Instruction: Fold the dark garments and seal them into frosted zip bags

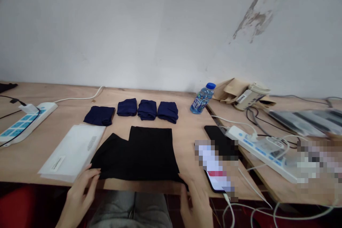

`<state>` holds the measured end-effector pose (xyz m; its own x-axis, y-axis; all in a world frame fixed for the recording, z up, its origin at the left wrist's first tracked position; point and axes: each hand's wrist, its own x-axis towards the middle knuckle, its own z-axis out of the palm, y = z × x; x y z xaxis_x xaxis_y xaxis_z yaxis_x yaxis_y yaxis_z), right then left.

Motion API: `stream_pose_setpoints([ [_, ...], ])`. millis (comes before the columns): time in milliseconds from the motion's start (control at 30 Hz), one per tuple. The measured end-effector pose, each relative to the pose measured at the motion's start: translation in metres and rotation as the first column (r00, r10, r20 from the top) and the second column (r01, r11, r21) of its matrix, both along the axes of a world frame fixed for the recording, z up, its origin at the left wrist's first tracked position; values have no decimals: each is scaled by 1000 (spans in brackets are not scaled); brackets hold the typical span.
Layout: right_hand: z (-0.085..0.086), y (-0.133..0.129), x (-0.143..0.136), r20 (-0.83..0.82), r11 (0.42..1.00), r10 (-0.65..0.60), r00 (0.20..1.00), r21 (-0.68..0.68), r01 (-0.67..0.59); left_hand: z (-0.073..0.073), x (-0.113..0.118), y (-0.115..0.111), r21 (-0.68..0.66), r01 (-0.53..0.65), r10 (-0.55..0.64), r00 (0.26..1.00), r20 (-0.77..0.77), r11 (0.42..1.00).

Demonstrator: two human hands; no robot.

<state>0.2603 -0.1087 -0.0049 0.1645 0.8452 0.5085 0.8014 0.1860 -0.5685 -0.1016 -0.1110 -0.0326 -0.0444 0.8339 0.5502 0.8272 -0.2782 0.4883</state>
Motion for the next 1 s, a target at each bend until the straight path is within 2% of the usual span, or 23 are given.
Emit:
stream_pose_setpoints([
  [100,23,6,-3,-152,997,-64,986,20,68,13,0,11,44,-53,49,995,83,998],
  [233,38,54,-2,-277,999,-49,960,0,51,39,2,63,2,32,-32,991,127,999],
  [333,34,109,0,-324,995,23,946,-87,-54,51,2,114,-103,100,-89,990,106,990],
  [433,23,164,-1,-394,975,137,909,-110,-195,53,4,157,-186,123,-122,992,17,975],
  [567,7,214,-4,-336,974,150,930,-112,-198,49,6,191,-241,54,-96,982,-163,969],
  [667,6,220,-10,-269,983,120,956,-101,-152,48,14,197,-226,-6,-44,975,-217,974],
  [733,8,209,-18,-225,991,86,971,-83,-107,48,26,192,-199,-35,-16,969,-247,979],
  [800,8,192,-29,-124,994,73,990,-72,-82,44,43,180,-157,-4,-39,961,-273,988],
  [900,0,168,-45,161,988,129,978,-105,-113,30,68,158,-135,121,-161,928,-337,983],
  [1000,-17,156,-47,347,979,154,925,-179,-96,12,77,142,-203,130,-201,902,-382,970],
])
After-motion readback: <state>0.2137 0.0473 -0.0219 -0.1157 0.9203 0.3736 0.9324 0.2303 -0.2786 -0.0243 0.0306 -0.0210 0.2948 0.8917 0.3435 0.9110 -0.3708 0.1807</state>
